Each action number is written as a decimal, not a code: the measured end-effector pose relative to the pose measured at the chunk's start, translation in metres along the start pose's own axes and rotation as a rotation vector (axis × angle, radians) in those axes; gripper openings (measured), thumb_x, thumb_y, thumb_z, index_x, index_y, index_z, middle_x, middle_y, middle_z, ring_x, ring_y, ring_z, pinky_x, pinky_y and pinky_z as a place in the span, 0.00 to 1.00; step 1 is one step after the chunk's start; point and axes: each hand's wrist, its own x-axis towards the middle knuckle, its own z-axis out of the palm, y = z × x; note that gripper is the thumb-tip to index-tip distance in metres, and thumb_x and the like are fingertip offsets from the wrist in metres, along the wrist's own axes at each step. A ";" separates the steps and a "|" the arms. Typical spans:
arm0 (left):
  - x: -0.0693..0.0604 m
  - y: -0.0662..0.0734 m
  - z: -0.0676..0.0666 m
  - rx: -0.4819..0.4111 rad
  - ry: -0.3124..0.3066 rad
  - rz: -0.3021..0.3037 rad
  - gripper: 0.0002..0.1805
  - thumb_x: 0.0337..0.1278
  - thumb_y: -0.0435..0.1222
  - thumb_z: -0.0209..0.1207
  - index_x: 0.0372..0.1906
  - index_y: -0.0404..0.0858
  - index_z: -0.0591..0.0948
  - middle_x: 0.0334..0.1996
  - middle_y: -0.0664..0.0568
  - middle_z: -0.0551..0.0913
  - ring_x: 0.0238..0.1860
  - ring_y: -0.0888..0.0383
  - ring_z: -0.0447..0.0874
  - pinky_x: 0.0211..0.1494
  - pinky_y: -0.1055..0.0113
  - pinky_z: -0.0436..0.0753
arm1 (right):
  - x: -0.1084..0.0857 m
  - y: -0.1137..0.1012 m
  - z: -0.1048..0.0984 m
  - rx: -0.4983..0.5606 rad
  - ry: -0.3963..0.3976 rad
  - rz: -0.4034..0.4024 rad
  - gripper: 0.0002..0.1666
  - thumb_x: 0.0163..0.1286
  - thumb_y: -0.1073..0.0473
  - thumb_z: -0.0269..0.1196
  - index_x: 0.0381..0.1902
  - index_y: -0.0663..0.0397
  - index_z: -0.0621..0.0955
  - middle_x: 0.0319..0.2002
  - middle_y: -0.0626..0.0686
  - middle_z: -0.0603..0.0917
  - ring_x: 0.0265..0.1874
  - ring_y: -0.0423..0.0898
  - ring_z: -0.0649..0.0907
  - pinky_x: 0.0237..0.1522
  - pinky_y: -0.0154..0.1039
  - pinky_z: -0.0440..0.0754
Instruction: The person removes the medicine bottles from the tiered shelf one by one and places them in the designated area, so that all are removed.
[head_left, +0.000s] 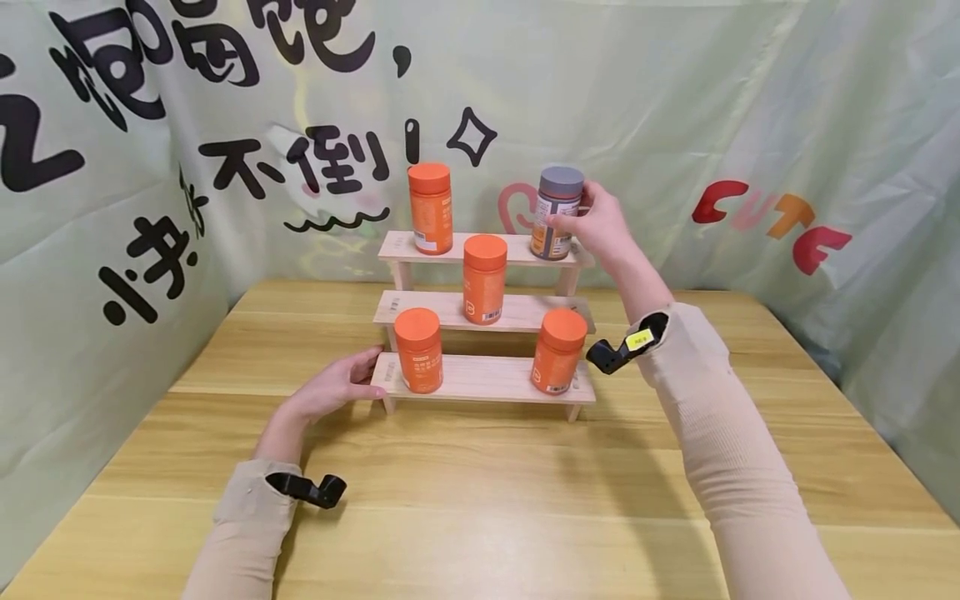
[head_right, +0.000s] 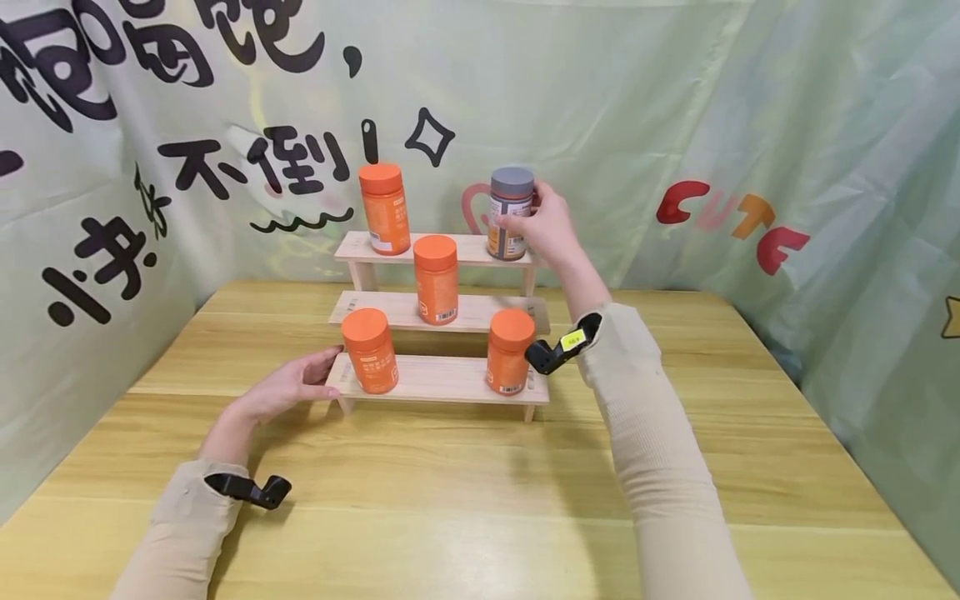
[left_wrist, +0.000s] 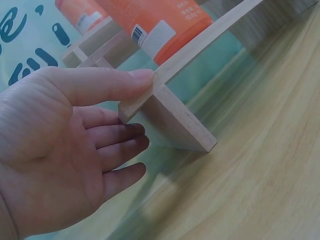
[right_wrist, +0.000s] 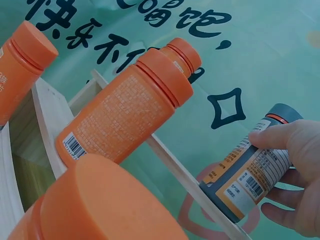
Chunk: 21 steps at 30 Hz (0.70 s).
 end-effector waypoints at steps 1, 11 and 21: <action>0.000 0.000 0.000 0.000 0.000 0.000 0.46 0.54 0.30 0.60 0.69 0.22 0.44 0.68 0.28 0.51 0.68 0.37 0.51 0.68 0.47 0.52 | 0.000 0.000 0.000 -0.007 0.003 0.007 0.41 0.60 0.57 0.64 0.69 0.55 0.60 0.60 0.58 0.70 0.58 0.52 0.72 0.60 0.46 0.69; -0.001 0.001 0.001 -0.007 0.009 -0.008 0.46 0.54 0.30 0.60 0.69 0.22 0.44 0.69 0.29 0.47 0.69 0.37 0.47 0.69 0.47 0.50 | -0.005 0.007 -0.010 -0.021 0.029 -0.003 0.41 0.58 0.55 0.66 0.66 0.56 0.62 0.57 0.57 0.71 0.55 0.52 0.73 0.57 0.46 0.71; 0.000 0.000 0.000 -0.039 0.010 -0.003 0.47 0.53 0.30 0.61 0.69 0.22 0.44 0.69 0.29 0.46 0.69 0.37 0.46 0.69 0.47 0.49 | -0.012 0.013 -0.037 -0.014 0.071 -0.003 0.40 0.59 0.53 0.65 0.66 0.54 0.62 0.59 0.56 0.70 0.56 0.51 0.72 0.57 0.48 0.70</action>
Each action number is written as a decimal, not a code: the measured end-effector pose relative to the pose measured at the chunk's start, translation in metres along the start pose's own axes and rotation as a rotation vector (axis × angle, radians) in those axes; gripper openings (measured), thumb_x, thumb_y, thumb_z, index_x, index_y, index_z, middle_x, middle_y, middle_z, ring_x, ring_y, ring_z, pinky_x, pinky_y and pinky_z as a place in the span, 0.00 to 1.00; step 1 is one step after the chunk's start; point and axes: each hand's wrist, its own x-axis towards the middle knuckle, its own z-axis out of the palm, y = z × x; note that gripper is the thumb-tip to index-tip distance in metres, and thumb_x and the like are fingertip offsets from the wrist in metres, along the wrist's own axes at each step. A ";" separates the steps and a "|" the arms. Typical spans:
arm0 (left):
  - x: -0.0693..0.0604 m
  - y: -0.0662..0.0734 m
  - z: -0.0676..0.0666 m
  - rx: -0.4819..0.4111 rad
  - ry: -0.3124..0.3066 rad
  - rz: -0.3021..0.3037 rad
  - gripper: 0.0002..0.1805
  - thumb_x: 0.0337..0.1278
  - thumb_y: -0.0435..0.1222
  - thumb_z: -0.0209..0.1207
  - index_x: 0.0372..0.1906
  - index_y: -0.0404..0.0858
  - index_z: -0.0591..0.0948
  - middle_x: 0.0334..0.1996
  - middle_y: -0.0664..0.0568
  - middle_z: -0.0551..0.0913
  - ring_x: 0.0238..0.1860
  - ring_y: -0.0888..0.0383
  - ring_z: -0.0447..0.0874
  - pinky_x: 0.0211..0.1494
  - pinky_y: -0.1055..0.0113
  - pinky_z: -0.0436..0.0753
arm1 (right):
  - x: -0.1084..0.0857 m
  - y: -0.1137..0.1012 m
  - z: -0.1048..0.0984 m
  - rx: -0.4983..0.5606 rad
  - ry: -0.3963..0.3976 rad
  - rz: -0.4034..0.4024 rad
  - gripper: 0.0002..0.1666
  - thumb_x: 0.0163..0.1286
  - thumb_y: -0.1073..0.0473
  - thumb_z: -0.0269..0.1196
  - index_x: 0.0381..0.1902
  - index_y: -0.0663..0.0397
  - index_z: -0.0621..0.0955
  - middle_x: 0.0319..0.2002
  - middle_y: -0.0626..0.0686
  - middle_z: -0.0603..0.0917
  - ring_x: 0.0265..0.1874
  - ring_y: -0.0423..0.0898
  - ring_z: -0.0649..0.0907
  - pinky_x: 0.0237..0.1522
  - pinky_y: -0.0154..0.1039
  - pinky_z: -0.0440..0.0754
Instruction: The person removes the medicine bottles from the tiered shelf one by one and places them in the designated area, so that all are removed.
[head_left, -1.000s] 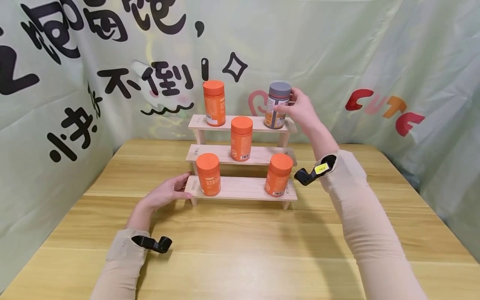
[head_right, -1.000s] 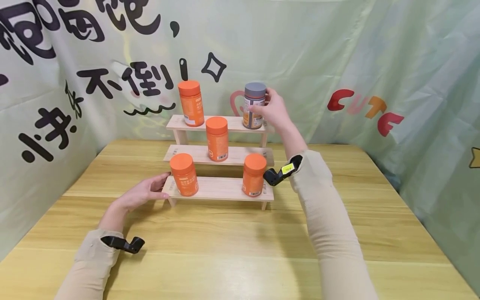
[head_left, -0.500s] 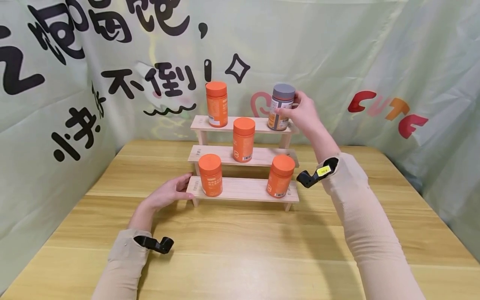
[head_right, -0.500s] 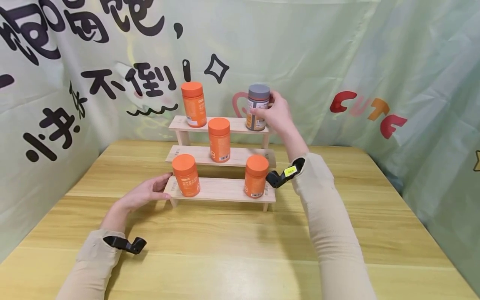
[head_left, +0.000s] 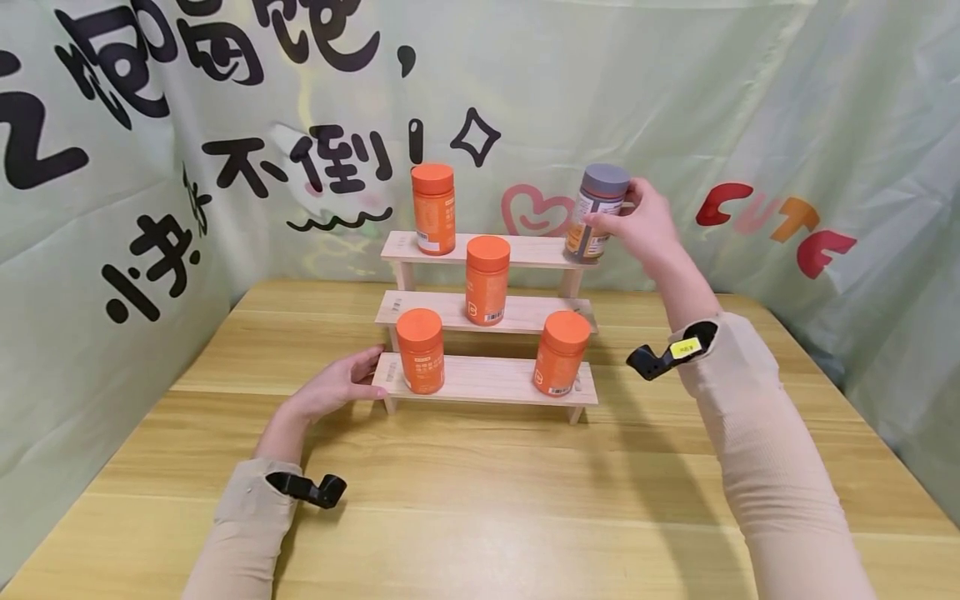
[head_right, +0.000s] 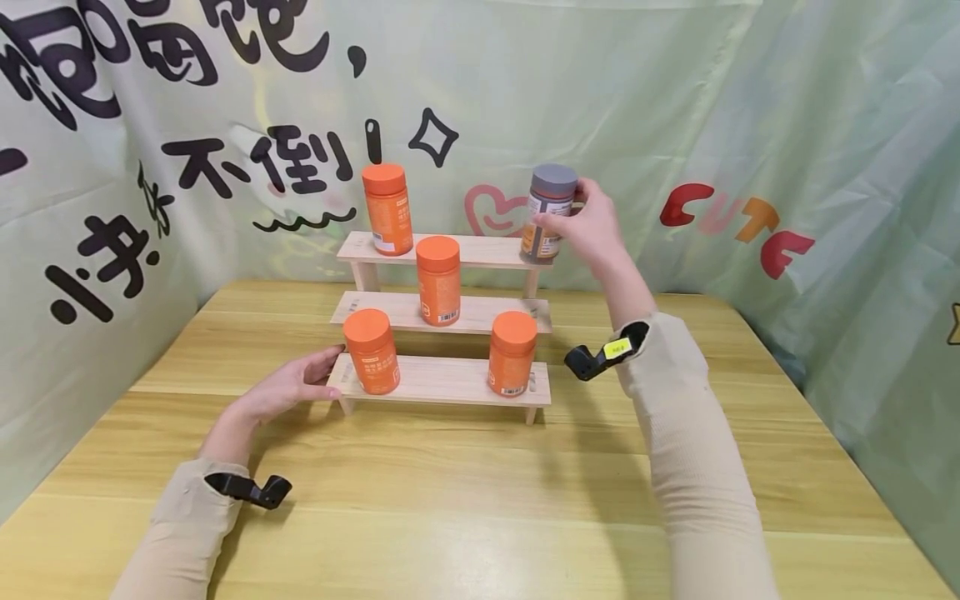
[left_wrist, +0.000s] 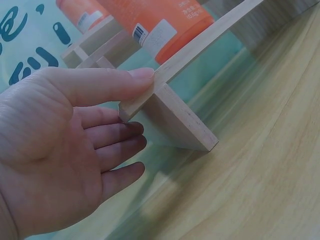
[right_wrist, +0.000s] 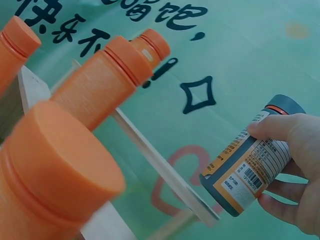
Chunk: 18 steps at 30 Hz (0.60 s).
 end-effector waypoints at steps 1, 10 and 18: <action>0.000 0.000 0.000 0.000 0.001 0.000 0.47 0.53 0.30 0.61 0.69 0.22 0.44 0.69 0.29 0.46 0.69 0.37 0.46 0.69 0.48 0.49 | 0.000 0.001 -0.004 -0.001 0.010 0.007 0.40 0.59 0.53 0.65 0.66 0.54 0.62 0.59 0.56 0.69 0.56 0.51 0.72 0.57 0.48 0.70; 0.000 0.000 0.000 0.008 0.004 -0.005 0.46 0.53 0.30 0.61 0.69 0.22 0.45 0.69 0.30 0.47 0.69 0.37 0.46 0.69 0.48 0.49 | -0.008 0.018 -0.034 0.016 0.075 0.038 0.41 0.60 0.50 0.65 0.68 0.50 0.61 0.60 0.54 0.69 0.55 0.48 0.70 0.59 0.47 0.68; -0.001 0.002 0.001 0.011 0.006 -0.008 0.46 0.53 0.30 0.61 0.69 0.22 0.44 0.69 0.30 0.46 0.69 0.38 0.46 0.69 0.48 0.49 | -0.019 0.045 -0.058 -0.054 0.090 0.042 0.43 0.60 0.47 0.64 0.68 0.52 0.59 0.59 0.55 0.69 0.53 0.47 0.71 0.56 0.46 0.69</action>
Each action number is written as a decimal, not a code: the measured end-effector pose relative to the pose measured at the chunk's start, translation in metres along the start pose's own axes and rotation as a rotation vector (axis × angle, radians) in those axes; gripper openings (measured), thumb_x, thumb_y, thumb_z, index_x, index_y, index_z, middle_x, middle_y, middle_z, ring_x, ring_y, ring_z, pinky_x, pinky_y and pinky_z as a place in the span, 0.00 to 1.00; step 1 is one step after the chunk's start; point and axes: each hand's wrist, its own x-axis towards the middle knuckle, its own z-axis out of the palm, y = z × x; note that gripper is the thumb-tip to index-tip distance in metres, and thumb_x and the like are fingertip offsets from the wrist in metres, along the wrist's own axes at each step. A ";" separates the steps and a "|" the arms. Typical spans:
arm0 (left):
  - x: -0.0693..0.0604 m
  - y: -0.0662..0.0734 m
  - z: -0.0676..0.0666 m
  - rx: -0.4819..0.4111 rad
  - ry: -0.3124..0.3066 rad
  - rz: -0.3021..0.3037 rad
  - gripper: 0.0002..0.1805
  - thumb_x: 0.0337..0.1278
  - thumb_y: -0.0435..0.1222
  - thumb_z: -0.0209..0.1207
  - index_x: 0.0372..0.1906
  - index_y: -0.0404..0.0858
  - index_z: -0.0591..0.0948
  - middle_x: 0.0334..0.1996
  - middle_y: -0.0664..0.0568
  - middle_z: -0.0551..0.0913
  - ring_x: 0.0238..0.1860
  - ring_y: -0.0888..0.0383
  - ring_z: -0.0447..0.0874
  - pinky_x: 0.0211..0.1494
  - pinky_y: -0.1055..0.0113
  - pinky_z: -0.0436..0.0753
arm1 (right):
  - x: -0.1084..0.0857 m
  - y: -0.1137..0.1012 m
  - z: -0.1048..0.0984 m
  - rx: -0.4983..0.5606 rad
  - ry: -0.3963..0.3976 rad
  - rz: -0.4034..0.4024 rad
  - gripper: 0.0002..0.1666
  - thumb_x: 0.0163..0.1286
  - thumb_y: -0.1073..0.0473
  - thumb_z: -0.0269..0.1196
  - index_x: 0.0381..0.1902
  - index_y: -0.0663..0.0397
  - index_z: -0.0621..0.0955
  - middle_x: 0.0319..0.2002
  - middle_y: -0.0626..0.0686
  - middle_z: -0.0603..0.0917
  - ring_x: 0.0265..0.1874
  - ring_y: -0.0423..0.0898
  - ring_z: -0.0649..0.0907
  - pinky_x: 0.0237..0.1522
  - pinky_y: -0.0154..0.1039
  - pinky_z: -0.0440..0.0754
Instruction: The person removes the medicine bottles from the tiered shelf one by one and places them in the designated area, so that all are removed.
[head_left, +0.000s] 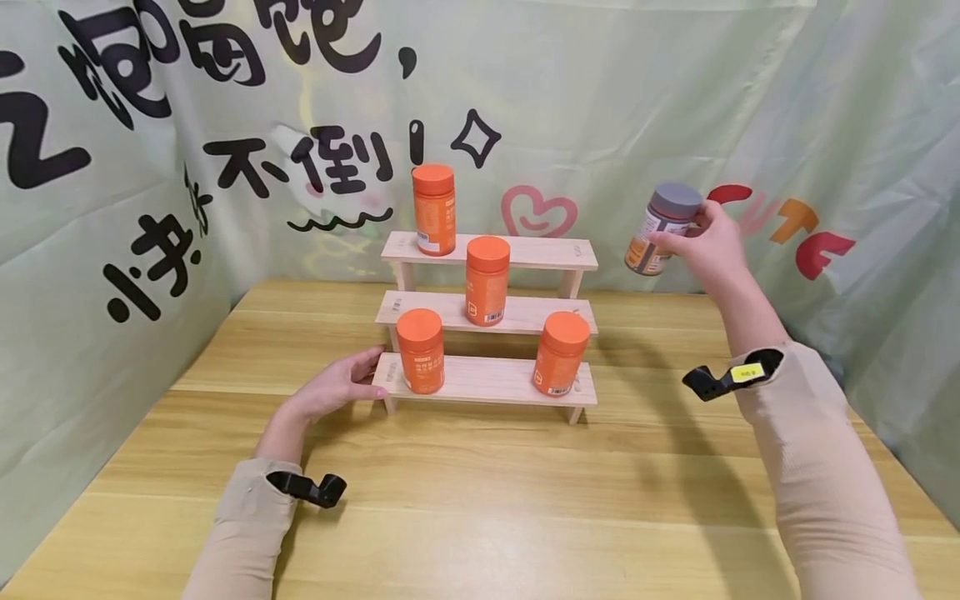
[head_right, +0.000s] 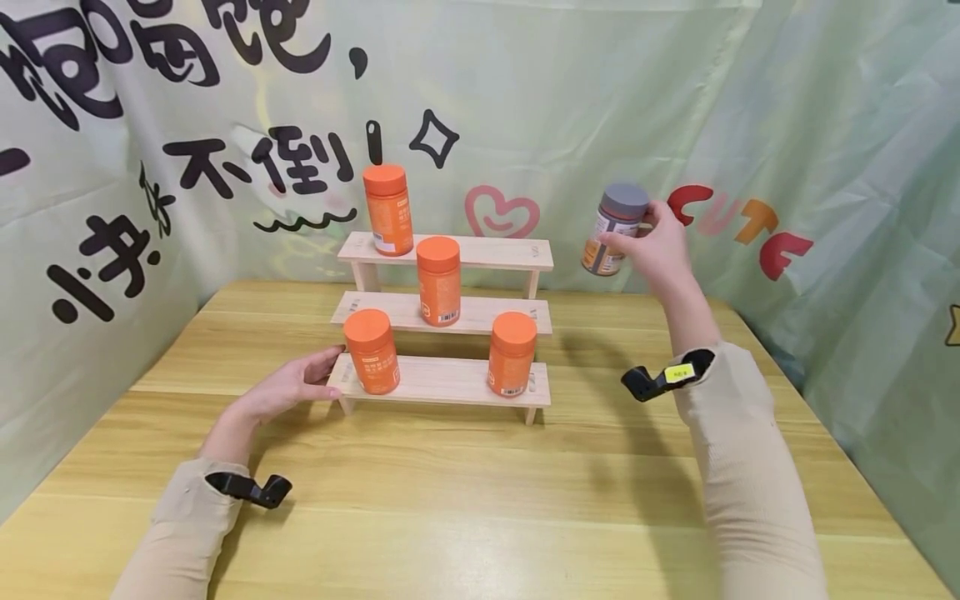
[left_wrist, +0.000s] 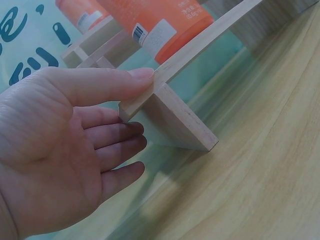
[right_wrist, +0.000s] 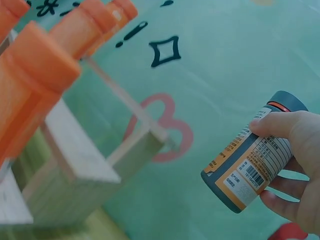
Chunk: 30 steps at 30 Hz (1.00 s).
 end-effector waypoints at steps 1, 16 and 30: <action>0.000 0.000 0.000 0.000 0.000 0.000 0.46 0.53 0.30 0.61 0.69 0.22 0.44 0.69 0.30 0.46 0.69 0.38 0.46 0.69 0.48 0.49 | -0.001 0.005 -0.001 -0.016 0.001 0.000 0.44 0.60 0.47 0.64 0.68 0.54 0.59 0.59 0.55 0.69 0.52 0.47 0.72 0.55 0.45 0.70; 0.000 -0.004 -0.001 0.007 0.002 -0.008 0.46 0.53 0.31 0.62 0.69 0.23 0.45 0.69 0.31 0.48 0.69 0.38 0.47 0.69 0.48 0.50 | -0.016 0.080 0.010 -0.114 0.050 0.046 0.46 0.59 0.45 0.64 0.67 0.62 0.60 0.55 0.59 0.70 0.47 0.45 0.72 0.44 0.37 0.72; 0.001 -0.005 -0.001 -0.010 -0.007 0.019 0.46 0.53 0.30 0.61 0.69 0.22 0.45 0.69 0.30 0.49 0.68 0.38 0.49 0.69 0.48 0.52 | -0.027 0.118 0.032 -0.126 0.083 0.087 0.41 0.61 0.50 0.64 0.66 0.62 0.63 0.55 0.63 0.71 0.48 0.50 0.72 0.39 0.30 0.71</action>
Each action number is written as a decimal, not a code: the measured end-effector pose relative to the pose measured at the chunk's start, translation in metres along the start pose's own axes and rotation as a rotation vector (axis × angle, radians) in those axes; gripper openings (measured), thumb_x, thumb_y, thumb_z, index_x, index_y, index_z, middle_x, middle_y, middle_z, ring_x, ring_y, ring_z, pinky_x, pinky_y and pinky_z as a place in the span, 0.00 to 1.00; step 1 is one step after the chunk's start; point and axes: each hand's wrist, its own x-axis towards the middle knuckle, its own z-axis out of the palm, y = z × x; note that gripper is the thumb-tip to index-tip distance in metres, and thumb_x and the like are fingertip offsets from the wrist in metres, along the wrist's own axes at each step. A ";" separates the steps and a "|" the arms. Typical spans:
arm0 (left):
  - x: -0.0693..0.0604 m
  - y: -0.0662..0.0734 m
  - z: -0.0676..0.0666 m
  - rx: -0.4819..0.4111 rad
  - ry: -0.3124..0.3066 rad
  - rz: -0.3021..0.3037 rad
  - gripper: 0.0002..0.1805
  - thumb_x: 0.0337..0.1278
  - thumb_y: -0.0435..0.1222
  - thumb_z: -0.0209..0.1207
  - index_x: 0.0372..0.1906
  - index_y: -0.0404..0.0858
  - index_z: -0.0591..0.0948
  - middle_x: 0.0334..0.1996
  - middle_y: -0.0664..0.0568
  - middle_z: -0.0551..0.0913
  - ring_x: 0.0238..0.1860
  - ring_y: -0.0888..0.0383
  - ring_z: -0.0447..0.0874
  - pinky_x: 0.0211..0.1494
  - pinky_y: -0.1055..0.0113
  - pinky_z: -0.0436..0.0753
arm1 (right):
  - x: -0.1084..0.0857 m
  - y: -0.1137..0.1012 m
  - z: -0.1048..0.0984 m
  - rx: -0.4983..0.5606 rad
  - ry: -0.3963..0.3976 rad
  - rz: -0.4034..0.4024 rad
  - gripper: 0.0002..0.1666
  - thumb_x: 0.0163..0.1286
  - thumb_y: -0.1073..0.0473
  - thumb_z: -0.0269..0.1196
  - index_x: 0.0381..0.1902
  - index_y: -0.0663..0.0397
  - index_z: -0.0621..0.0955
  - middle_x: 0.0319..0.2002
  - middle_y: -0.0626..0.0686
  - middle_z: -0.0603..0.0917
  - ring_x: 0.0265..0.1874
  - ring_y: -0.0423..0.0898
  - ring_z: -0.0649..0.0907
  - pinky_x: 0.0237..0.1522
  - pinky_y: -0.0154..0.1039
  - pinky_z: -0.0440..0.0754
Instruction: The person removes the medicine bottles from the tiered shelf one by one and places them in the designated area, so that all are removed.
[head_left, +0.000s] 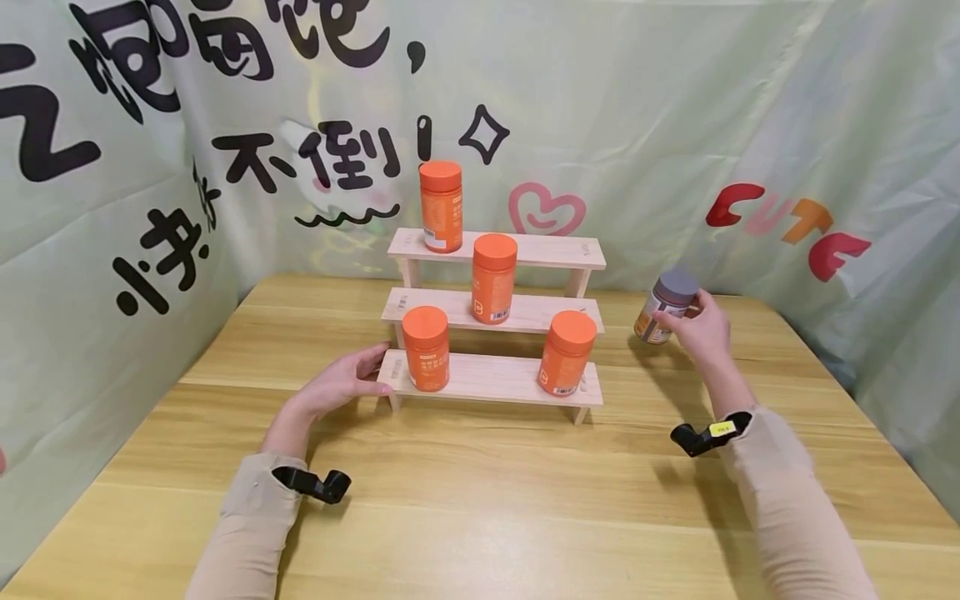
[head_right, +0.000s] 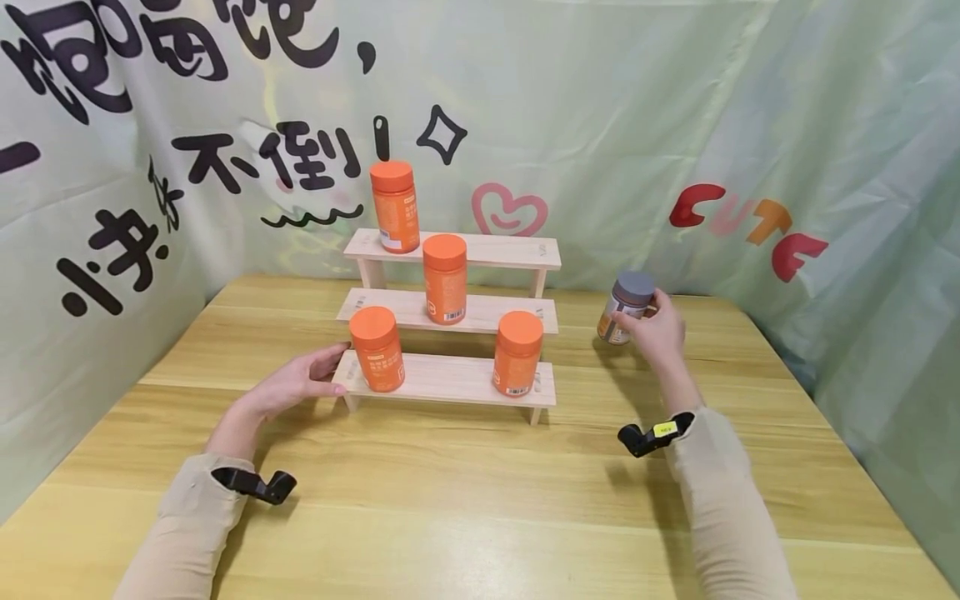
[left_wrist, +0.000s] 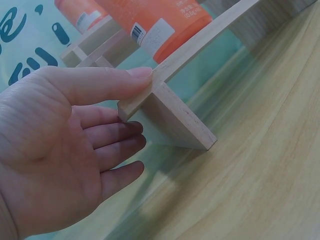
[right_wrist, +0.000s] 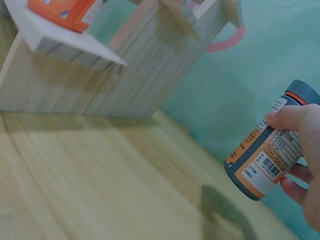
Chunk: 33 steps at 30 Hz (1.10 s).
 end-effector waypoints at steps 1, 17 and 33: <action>0.000 0.000 0.000 0.000 -0.001 0.003 0.46 0.53 0.30 0.61 0.69 0.22 0.45 0.69 0.30 0.49 0.68 0.38 0.49 0.69 0.48 0.52 | 0.000 0.002 0.001 -0.005 0.002 0.000 0.40 0.60 0.51 0.64 0.65 0.63 0.64 0.55 0.63 0.71 0.48 0.50 0.72 0.39 0.30 0.71; 0.000 0.003 0.000 -0.006 0.005 -0.016 0.47 0.52 0.30 0.62 0.69 0.23 0.45 0.69 0.31 0.48 0.69 0.39 0.47 0.69 0.49 0.51 | 0.003 0.019 0.018 0.003 0.042 0.006 0.38 0.58 0.55 0.66 0.63 0.64 0.67 0.53 0.64 0.74 0.43 0.47 0.73 0.40 0.30 0.70; 0.000 0.001 0.000 -0.016 0.003 -0.008 0.46 0.53 0.30 0.61 0.69 0.24 0.46 0.69 0.31 0.50 0.68 0.39 0.49 0.69 0.48 0.52 | 0.003 0.021 0.022 0.048 -0.035 0.022 0.43 0.60 0.53 0.65 0.67 0.64 0.59 0.58 0.66 0.69 0.56 0.60 0.70 0.54 0.51 0.70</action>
